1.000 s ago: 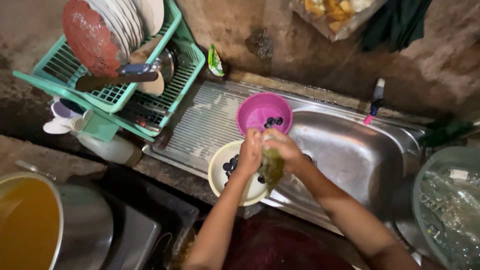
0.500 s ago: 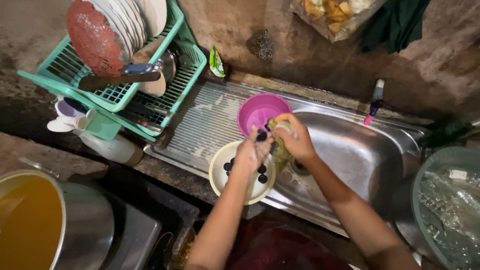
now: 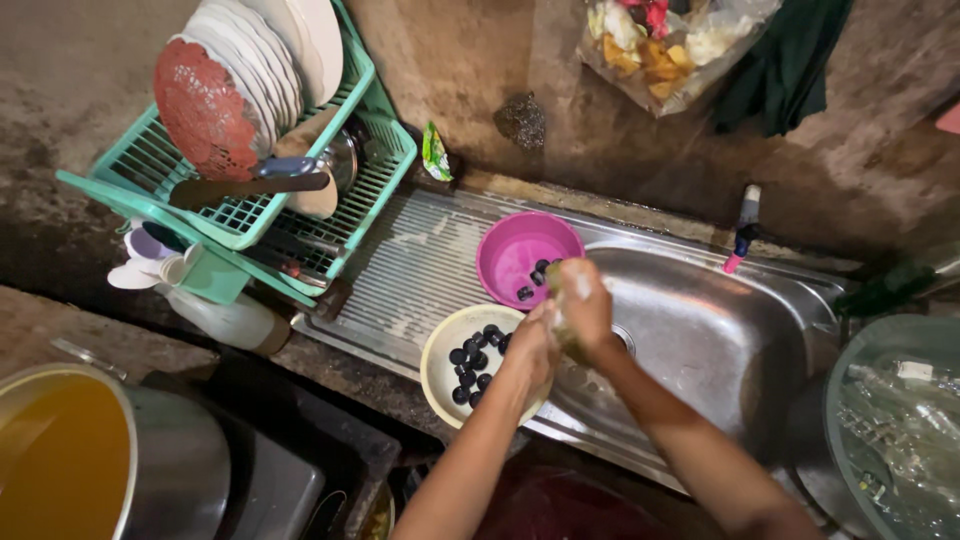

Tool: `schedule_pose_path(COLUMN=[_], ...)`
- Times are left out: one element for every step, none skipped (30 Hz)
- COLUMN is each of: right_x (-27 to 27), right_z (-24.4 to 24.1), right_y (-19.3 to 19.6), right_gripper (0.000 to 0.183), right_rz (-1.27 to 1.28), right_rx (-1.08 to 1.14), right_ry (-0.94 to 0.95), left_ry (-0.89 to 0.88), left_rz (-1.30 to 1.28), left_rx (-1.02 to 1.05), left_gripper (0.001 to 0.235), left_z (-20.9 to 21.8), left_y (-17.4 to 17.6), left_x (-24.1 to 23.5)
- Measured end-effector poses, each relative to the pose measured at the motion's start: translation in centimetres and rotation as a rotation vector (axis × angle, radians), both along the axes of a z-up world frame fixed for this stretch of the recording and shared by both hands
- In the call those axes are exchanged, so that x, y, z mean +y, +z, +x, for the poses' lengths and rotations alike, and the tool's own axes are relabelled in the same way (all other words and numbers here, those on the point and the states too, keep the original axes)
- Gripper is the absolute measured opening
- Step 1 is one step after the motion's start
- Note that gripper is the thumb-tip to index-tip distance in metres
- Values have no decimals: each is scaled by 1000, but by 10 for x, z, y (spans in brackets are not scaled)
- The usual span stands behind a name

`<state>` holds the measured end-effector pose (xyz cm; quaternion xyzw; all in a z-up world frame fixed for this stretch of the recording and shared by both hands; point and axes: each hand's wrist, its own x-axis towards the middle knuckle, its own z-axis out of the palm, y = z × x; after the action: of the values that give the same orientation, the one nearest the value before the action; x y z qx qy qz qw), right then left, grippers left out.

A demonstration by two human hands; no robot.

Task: The person washes dark round fruits in a white bowl using a green leaf, then transfers them one by one into a pink bowl. The person repeatedly rinses the leaf and continues the process over the sink.

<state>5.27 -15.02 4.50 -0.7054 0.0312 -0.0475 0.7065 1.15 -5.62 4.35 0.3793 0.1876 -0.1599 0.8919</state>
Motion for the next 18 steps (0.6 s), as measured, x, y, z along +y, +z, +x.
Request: schedule_pose_path(right_x=[5,4,5,5,3,-1,-5,-7,-7,-7,-3,4,7,9,12,14,15,16], right_z=[-9,-15,-21,-24,-19,-9,-1,2,8,13,11,6,5,4,2,-1,-1,0], right_y=[-5,-10,-17,-25,-33,-43,-54,-68,-80,-92,-104,-114,-120,-123,-124,-122,-119,-116], right_gripper=[18,20,22,24,22,19,17,17,18,19,17,15,15,15,16,19,18,18], right_rz=[60,-65,-188,-311,-238,-165,-94,37,171,306,425,544,662,698,735,772,724,675], right_rx=[73,-103,-278,-452,-408,-364,-319,-69,178,427,476,523,566,623,682,741,785,829], right_ry=[20,17,16,17,10,3,-4,-79,-154,-223,-180,-137,-92,-88,-85,-83,-55,-28], left_ry=[-3,-6,-7,-59,-109,-160,-160,-159,-162,-112,-60,-7,1,10,18,-11,-41,-72], left_rz=[41,83,126,123,120,117,97,77,60,188,312,437,458,479,500,527,555,582], left_rx=[62,124,187,239,290,341,244,148,47,43,46,49,2,-45,-91,-138,-186,-233], left_gripper=[35,36,37,35,33,32,32,33,33,34,34,36,35,35,36,36,38,40], left_z=[1,3,2,0,-3,-5,-5,-6,-1,9,16,23,34,45,53,59,66,71], left_y=[4,8,12,15,17,16,12,5,-3,-13,-26,-40,-53,-65,-76,-84,-90,-93], left_x=[1,4,8,12,17,21,25,29,33,37,41,45,47,50,52,54,57,61])
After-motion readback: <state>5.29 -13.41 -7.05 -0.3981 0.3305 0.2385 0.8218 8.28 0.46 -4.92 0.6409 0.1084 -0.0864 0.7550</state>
